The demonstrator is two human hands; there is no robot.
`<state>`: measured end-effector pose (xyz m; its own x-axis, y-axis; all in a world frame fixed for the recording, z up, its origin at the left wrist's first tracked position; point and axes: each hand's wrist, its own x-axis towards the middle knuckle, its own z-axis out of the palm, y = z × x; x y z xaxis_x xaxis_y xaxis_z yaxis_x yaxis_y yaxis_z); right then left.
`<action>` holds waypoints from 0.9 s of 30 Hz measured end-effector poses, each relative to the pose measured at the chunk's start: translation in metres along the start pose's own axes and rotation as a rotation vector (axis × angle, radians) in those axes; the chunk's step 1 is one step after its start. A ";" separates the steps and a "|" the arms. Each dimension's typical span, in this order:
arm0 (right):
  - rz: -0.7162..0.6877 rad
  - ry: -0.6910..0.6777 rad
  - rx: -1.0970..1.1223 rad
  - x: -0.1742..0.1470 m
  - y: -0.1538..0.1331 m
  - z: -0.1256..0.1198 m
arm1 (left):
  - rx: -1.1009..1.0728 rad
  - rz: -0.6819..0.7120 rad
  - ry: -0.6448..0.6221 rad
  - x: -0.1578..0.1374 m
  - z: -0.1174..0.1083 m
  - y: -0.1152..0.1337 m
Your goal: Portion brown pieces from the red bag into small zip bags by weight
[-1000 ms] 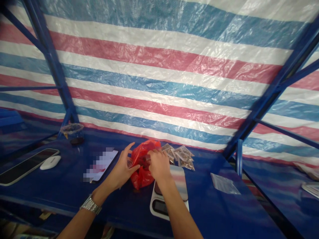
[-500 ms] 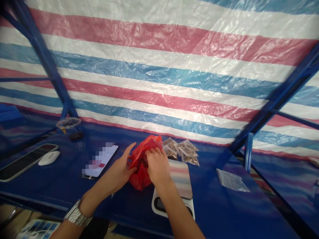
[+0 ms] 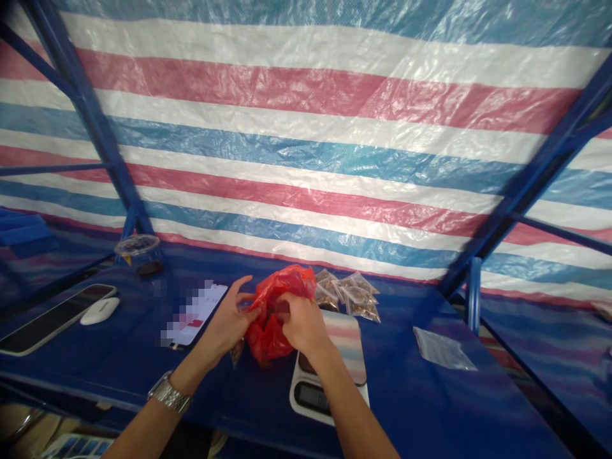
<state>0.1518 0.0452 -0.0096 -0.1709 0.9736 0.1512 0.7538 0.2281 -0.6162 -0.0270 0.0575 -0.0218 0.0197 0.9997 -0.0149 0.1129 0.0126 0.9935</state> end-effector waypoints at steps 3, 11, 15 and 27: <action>-0.011 0.031 0.132 0.001 0.011 -0.004 | 0.089 0.109 0.057 0.001 0.004 -0.001; -0.146 0.181 0.238 -0.001 0.000 -0.028 | 0.184 0.402 0.097 0.004 0.024 -0.009; -0.298 0.298 0.104 -0.001 -0.019 -0.032 | 0.119 0.473 0.036 0.006 0.033 -0.012; -0.544 0.357 -0.215 0.001 -0.031 -0.030 | 0.038 0.529 -0.016 0.012 0.027 -0.024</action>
<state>0.1471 0.0387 0.0324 -0.3695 0.6499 0.6641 0.7355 0.6414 -0.2183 -0.0030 0.0688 -0.0491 0.0986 0.8688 0.4853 0.1195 -0.4945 0.8609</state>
